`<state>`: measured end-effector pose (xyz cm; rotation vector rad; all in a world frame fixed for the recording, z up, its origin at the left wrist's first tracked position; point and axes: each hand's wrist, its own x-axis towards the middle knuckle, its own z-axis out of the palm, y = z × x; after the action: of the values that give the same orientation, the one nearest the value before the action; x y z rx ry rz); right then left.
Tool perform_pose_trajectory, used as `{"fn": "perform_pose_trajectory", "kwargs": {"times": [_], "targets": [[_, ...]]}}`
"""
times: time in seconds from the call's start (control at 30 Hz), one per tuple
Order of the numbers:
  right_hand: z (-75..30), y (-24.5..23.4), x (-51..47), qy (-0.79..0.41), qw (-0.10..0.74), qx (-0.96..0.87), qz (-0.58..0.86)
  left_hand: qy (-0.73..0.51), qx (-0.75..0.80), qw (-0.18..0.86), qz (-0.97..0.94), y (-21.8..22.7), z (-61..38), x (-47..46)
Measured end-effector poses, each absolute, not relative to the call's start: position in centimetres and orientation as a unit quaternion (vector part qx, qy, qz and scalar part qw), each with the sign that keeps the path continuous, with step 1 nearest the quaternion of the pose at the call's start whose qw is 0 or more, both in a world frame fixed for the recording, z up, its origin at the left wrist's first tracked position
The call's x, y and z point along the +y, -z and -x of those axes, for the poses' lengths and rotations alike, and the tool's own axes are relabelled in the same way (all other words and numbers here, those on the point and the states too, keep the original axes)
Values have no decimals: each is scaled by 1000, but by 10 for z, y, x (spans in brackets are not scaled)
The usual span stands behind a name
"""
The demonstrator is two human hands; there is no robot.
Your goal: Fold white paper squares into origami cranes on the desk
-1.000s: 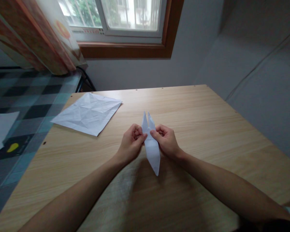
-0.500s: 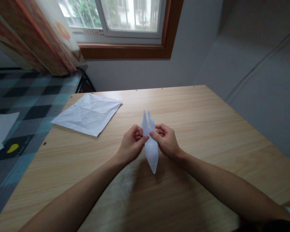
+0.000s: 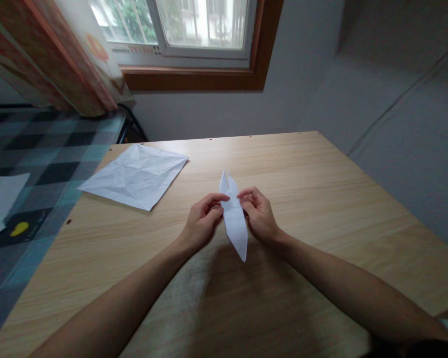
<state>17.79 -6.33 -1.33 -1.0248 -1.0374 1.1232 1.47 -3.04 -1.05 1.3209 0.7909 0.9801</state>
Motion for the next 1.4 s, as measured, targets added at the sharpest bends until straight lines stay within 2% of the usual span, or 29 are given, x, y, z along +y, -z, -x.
{"fn": "perform_pose_trajectory", "kwargs": {"times": [0.17, 0.47, 0.8, 1.4], "targets": [[-179, 14, -63, -493, 598, -438, 456, -420, 308, 656, -546, 13, -14, -30], [-180, 16, -63, -540, 597, -424, 415, -436, 304, 670, -518, 7, -17, -35], [-181, 18, -65, -548, 593, -441, 391, -444, 323, 647, -529, 0, -19, -37], [-177, 18, -63, -500, 599, -448, 437, -454, 351, 595, -563, 10, -18, -34]]}}
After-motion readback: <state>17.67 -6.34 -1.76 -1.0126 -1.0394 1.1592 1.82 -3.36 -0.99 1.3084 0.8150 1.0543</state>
